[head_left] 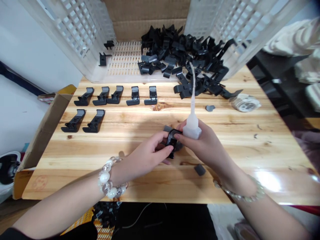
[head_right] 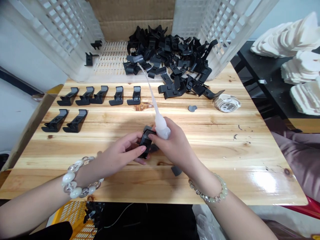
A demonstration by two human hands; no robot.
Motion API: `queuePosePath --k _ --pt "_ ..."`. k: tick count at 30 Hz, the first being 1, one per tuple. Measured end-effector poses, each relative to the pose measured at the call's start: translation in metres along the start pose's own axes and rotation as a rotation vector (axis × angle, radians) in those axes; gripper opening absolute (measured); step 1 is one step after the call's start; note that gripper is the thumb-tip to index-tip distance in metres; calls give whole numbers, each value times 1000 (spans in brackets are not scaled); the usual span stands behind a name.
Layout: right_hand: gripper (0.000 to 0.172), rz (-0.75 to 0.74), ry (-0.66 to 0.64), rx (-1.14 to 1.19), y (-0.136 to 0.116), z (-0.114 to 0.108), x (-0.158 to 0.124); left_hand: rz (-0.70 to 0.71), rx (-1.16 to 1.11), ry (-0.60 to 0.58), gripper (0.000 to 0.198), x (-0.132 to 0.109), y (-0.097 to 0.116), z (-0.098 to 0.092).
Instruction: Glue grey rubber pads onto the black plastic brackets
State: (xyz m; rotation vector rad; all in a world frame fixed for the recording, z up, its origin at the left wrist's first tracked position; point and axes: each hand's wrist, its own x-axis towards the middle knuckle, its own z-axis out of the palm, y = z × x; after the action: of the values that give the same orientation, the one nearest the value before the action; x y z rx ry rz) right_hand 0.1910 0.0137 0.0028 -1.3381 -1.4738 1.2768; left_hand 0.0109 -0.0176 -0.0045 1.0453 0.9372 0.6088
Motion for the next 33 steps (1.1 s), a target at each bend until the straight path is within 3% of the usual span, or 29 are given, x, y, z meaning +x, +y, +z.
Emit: queuePosePath --k 14,23,27,33 --pt "22 40 -17 61 2 1 -1 -18 -34 15 28 0 0 0" --pt "23 134 -160 156 -5 10 -8 -40 -21 2 24 0 4 -5" --pt "21 99 -174 246 -5 4 -6 -35 -118 3 22 2 4 -7" --pt "21 46 -122 181 -3 -2 -4 -63 -159 15 21 2 4 -6"
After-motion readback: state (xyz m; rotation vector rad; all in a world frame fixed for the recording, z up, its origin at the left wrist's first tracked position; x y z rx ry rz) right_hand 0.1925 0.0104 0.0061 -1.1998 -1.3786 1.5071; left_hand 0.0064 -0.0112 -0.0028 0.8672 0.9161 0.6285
